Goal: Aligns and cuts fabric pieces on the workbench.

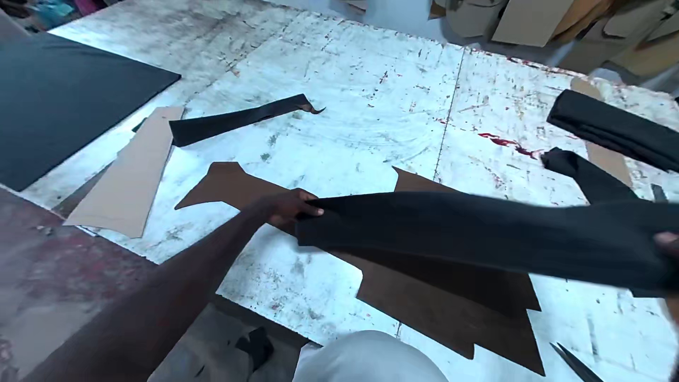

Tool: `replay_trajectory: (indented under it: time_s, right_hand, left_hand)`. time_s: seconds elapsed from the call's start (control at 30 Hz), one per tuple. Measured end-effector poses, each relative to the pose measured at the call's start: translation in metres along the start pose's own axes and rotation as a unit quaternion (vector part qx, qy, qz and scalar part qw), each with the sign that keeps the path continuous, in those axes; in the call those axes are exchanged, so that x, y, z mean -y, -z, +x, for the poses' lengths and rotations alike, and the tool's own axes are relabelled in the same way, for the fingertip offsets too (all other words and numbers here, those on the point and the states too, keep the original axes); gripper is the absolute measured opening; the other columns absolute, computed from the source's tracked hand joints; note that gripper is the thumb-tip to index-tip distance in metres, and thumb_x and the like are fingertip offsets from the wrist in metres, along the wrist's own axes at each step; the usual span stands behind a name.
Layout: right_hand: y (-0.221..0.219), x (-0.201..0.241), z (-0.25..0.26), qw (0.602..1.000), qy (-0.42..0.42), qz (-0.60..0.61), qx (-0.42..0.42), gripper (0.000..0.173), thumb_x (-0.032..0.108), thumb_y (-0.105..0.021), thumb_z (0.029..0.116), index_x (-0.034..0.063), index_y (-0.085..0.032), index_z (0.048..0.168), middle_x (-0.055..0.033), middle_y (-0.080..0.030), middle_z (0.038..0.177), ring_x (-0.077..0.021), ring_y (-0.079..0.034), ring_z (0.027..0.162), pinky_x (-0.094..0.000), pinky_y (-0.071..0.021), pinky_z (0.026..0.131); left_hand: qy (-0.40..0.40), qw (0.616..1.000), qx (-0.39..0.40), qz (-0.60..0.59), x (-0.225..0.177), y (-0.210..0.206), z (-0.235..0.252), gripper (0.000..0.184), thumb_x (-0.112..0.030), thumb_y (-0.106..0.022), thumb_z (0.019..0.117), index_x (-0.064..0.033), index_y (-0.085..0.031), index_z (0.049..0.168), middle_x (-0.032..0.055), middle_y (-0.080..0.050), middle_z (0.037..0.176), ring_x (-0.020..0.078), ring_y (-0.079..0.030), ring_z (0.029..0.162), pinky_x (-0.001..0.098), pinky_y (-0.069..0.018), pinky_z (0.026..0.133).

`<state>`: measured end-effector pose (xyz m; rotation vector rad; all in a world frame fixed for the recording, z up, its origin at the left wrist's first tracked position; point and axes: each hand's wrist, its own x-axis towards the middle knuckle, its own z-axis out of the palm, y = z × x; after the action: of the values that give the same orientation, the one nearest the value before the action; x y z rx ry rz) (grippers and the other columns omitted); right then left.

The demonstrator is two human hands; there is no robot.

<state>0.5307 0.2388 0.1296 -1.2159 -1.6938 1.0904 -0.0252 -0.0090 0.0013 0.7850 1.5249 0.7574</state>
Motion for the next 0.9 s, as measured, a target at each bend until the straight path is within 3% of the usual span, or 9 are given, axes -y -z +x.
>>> replay_trajectory:
  time_s: [0.03, 0.1, 0.2, 0.3, 0.47, 0.6, 0.7, 0.9]
  right_hand:
    - [0.011, -0.069, 0.009, 0.998, -0.022, 0.06, -0.013, 0.05, 0.015, -0.064, 0.0984, 0.0028, -0.046, 0.143, -0.0048, -0.065, 0.121, -0.0077, -0.067, 0.102, -0.031, -0.0593, 0.088]
    - [-0.012, -0.13, -0.003, 0.982, -0.132, 0.1, -0.089, 0.045, 0.02, -0.072, 0.0941, 0.0097, -0.055, 0.134, -0.0015, -0.068, 0.113, -0.0116, -0.069, 0.096, -0.0379, -0.0605, 0.084]
    - [-0.051, -0.168, -0.03, 0.968, -0.21, 0.09, -0.107, 0.035, 0.018, -0.071, 0.0953, 0.0052, -0.06, 0.126, -0.0056, -0.07, 0.105, -0.0142, -0.07, 0.089, -0.039, -0.0609, 0.08]
    - [-0.069, -0.196, -0.043, 0.966, -0.229, 0.058, -0.103, 0.034, 0.017, -0.072, 0.0949, 0.0014, -0.063, 0.123, -0.0097, -0.071, 0.105, -0.0166, -0.07, 0.09, -0.0397, -0.0604, 0.081]
    - [-0.071, -0.211, -0.052, 0.963, -0.251, 0.03, -0.092, 0.032, 0.014, -0.071, 0.0946, 0.0003, -0.063, 0.123, -0.0102, -0.071, 0.107, -0.0159, -0.069, 0.092, -0.0381, -0.0601, 0.082]
    - [-0.071, -0.21, -0.053, 0.961, -0.257, 0.049, -0.09, 0.032, 0.018, -0.069, 0.0972, 0.0023, -0.062, 0.124, -0.0071, -0.071, 0.103, -0.0139, -0.07, 0.086, -0.036, -0.0614, 0.075]
    - [-0.07, -0.212, -0.053, 0.961, -0.249, 0.065, -0.101, 0.029, 0.011, -0.07, 0.0952, 0.0006, -0.063, 0.121, -0.0062, -0.071, 0.101, -0.0121, -0.07, 0.086, -0.0333, -0.0611, 0.076]
    - [-0.063, -0.197, -0.051, 0.956, -0.238, 0.127, -0.114, 0.029, 0.007, -0.068, 0.0954, 0.0025, -0.06, 0.123, -0.0033, -0.071, 0.1, -0.0106, -0.071, 0.088, -0.0322, -0.0621, 0.079]
  left_hand:
    - [0.015, 1.0, -0.009, -0.003, 0.004, 0.01, -0.001, 0.019, -0.011, -0.062, 0.1006, -0.0011, -0.068, 0.116, 0.0138, -0.073, 0.098, 0.0207, -0.071, 0.083, 0.0401, -0.0603, 0.078]
    - [0.047, 0.998, -0.041, -0.017, 0.014, 0.023, 0.001, 0.028, -0.009, -0.062, 0.1007, -0.0046, -0.066, 0.128, 0.016, -0.073, 0.107, 0.0246, -0.072, 0.09, 0.0436, -0.0603, 0.083]
    - [0.096, 0.986, -0.134, -0.013, 0.032, 0.027, 0.011, 0.042, -0.01, -0.068, 0.0976, -0.0103, -0.06, 0.138, 0.0198, -0.07, 0.116, 0.0321, -0.071, 0.097, 0.0509, -0.0593, 0.084]
    - [0.111, 0.967, -0.229, 0.024, 0.05, 0.022, 0.023, 0.044, -0.011, -0.073, 0.0943, -0.0038, -0.057, 0.135, 0.0254, -0.066, 0.118, 0.0389, -0.069, 0.099, 0.0584, -0.0579, 0.083]
    - [0.084, 0.95, -0.299, 0.026, 0.064, 0.014, 0.022, 0.049, -0.012, -0.075, 0.0932, -0.0032, -0.055, 0.136, 0.0252, -0.063, 0.124, 0.0385, -0.067, 0.104, 0.0588, -0.0558, 0.088]
    - [0.106, 0.943, -0.314, 0.026, 0.069, 0.01, 0.013, 0.035, -0.022, -0.069, 0.0993, 0.0029, -0.061, 0.122, 0.0246, -0.068, 0.109, 0.0355, -0.068, 0.096, 0.0558, -0.0555, 0.087]
    - [0.111, 0.943, -0.312, 0.037, 0.073, 0.014, 0.012, 0.03, -0.027, -0.064, 0.1023, 0.0021, -0.066, 0.109, 0.0224, -0.068, 0.102, 0.0331, -0.067, 0.09, 0.0544, -0.0551, 0.083]
    - [0.099, 0.943, -0.315, 0.052, 0.06, 0.023, 0.012, 0.03, -0.027, -0.065, 0.1018, 0.0031, -0.066, 0.107, 0.0224, -0.069, 0.098, 0.0329, -0.068, 0.086, 0.0543, -0.0558, 0.08]
